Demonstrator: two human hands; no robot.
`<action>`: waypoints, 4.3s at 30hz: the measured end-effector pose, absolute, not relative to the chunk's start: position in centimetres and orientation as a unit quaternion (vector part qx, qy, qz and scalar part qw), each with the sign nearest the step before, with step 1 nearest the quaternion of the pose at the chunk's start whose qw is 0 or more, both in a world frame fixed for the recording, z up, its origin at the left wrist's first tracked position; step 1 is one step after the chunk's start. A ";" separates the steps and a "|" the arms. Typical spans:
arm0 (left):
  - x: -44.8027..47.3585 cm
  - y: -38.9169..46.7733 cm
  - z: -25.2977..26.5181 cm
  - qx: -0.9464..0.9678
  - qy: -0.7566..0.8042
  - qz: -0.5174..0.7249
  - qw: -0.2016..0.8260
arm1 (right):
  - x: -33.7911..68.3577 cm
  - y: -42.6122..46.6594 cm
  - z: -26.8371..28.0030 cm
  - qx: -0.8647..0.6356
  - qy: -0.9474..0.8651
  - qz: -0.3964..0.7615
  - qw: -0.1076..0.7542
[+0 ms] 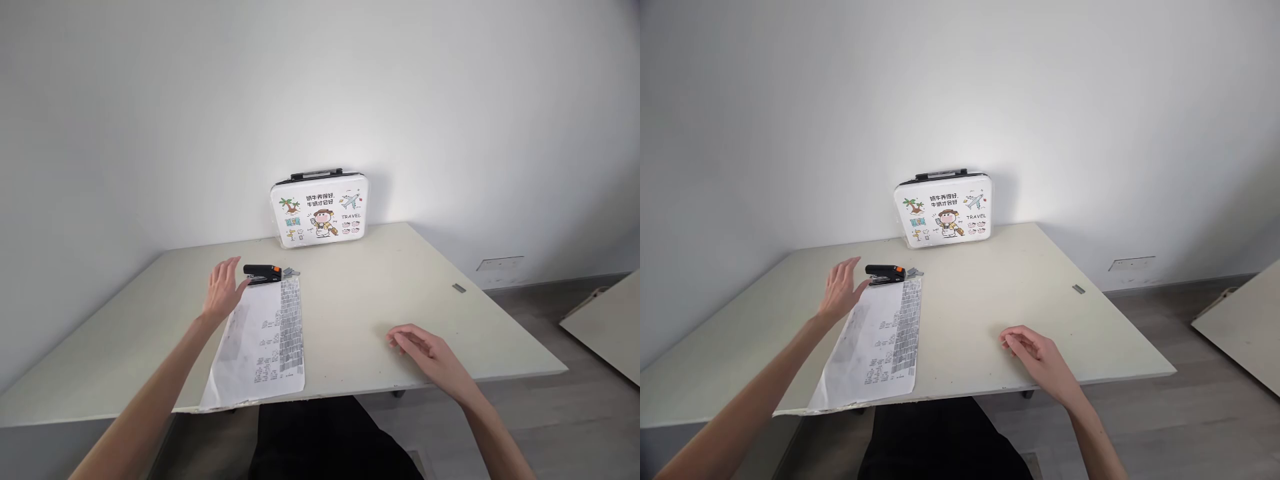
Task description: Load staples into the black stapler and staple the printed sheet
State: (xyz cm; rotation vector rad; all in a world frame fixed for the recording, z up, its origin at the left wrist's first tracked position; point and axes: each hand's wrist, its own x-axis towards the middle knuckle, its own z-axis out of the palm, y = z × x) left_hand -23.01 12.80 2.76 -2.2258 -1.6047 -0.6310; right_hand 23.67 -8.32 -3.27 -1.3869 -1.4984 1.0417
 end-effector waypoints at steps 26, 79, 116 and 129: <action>-12.8 9.8 8.3 -0.872 -0.425 -0.194 0.143 | 23.6 -8.3 -3.2 -0.538 -0.587 0.431 0.425; -8.9 0.0 -0.2 -0.921 -0.363 -0.133 -0.056 | 22.7 -7.1 -4.7 -0.626 -0.528 0.316 0.480; -9.3 7.7 1.3 -0.895 -0.430 -0.113 -0.039 | 21.6 -7.6 -5.1 -0.632 -0.610 0.247 0.410; -8.1 15.6 -1.9 -0.838 -0.538 -0.067 0.060 | 21.7 -7.6 -5.1 -0.634 -0.615 0.238 0.404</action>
